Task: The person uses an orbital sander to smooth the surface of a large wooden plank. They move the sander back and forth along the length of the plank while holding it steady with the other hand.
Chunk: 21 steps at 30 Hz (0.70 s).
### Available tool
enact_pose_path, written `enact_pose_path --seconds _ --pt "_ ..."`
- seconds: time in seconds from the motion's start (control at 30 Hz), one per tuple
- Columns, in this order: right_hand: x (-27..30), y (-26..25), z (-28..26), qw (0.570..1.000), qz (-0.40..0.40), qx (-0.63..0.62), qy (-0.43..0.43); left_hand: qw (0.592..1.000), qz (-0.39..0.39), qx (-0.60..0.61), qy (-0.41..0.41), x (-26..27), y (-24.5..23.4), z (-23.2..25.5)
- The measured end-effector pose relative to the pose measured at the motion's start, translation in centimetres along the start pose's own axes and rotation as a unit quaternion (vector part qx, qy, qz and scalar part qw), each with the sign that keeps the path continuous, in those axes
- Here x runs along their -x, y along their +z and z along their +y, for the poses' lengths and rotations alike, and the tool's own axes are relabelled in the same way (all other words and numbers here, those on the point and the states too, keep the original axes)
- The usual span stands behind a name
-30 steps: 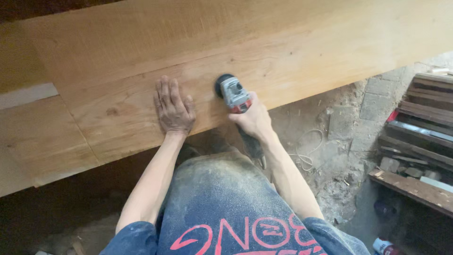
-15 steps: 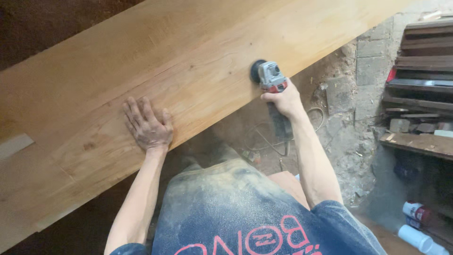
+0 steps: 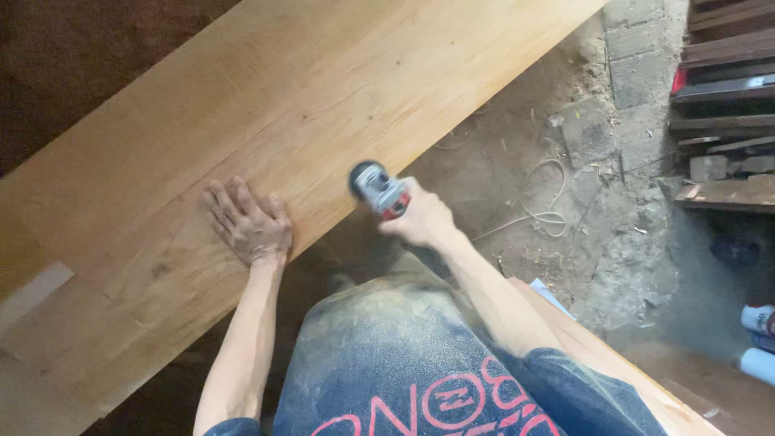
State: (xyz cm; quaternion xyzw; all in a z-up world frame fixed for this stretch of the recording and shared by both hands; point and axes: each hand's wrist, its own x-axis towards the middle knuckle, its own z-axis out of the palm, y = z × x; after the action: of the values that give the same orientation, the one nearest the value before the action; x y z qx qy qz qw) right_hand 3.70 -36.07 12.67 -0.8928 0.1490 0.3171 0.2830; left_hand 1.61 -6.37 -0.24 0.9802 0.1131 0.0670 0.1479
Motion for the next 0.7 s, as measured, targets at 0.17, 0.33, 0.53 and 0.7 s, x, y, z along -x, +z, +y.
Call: enact_pose_path --seconds 0.17,0.33,0.53,0.7 --pt "1.8 -0.1 -1.4 0.998 -0.048 0.038 0.017 1.0 -0.016 -0.003 -0.007 0.1 0.1 0.0" --pt "-2.2 -5.6 3.5 0.999 0.014 -0.013 0.031 0.999 0.009 -0.032 0.011 -0.3 0.2 0.4" --pt "-9.6 -12.6 10.4 0.989 0.11 -0.102 0.015 1.0 0.001 -0.022 -0.007 -0.2 -0.4 0.9" --pt "-12.8 -17.7 13.4 0.973 0.112 -0.202 -0.001 0.999 0.017 -0.035 -0.004 -0.6 -0.3 0.9"
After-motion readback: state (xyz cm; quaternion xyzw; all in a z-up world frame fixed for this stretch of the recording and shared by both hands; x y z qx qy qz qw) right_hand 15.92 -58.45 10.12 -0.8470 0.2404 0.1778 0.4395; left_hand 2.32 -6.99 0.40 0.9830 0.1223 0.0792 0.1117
